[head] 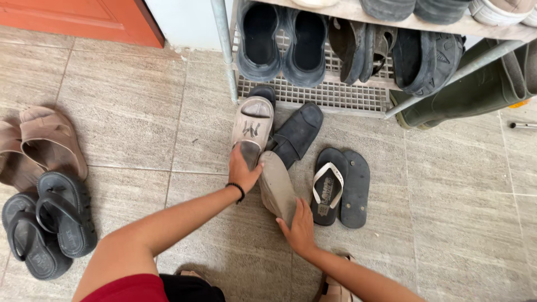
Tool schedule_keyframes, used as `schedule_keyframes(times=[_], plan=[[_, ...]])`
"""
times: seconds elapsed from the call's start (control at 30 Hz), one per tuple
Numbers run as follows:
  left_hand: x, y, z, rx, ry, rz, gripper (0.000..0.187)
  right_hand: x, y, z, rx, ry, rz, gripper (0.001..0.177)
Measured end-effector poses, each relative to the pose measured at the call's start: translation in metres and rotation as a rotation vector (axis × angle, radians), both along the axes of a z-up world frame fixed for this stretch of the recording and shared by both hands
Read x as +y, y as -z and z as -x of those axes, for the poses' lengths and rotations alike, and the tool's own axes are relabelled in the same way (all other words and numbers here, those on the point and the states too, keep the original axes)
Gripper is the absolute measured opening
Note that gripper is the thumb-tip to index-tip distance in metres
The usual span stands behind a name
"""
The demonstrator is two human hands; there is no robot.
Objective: The person picks up various pairs of shoes and sandals from the floor, aligns them, and places them onto a multi-tier shoe rack. The person handles black sandals, beige slides, and flip-flops, arranging them in pairs on the rack shelves.
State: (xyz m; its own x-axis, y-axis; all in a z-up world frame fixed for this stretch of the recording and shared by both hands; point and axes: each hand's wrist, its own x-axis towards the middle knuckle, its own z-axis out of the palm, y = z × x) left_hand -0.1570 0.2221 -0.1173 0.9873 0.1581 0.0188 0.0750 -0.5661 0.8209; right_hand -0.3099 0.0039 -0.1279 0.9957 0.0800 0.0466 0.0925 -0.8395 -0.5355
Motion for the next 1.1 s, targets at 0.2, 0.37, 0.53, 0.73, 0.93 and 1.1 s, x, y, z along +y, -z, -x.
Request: schedule_keyframes(times=[0.2, 0.37, 0.53, 0.73, 0.93, 1.1], plan=[[0.027, 0.012, -0.004, 0.191, -0.142, -0.102, 0.063, -0.034, 0.021, -0.022, 0.036, 0.186, -0.124, 0.053], [0.029, 0.025, -0.015, 0.136, -0.163, -0.131, 0.060, -0.079, 0.021, -0.064, -0.246, 0.191, -0.178, 0.054], [0.016, 0.029, -0.023, 0.227, -0.123, -0.107, 0.080, -0.071, 0.030, -0.111, 0.004, 0.314, -0.113, 0.067], [0.005, 0.011, -0.043, 0.337, -0.016, -0.205, 0.102, -0.057, -0.008, -0.127, 0.307, 0.380, -0.186, 0.104], [0.000, -0.010, -0.066, 0.425, -0.151, -0.219, 0.111, -0.004, -0.034, -0.143, 0.299, 0.354, 0.130, 0.130], [0.016, -0.012, -0.076, 0.342, -0.202, -0.107, 0.108, -0.010, -0.012, -0.156, 0.358, 0.387, 0.034, 0.126]])
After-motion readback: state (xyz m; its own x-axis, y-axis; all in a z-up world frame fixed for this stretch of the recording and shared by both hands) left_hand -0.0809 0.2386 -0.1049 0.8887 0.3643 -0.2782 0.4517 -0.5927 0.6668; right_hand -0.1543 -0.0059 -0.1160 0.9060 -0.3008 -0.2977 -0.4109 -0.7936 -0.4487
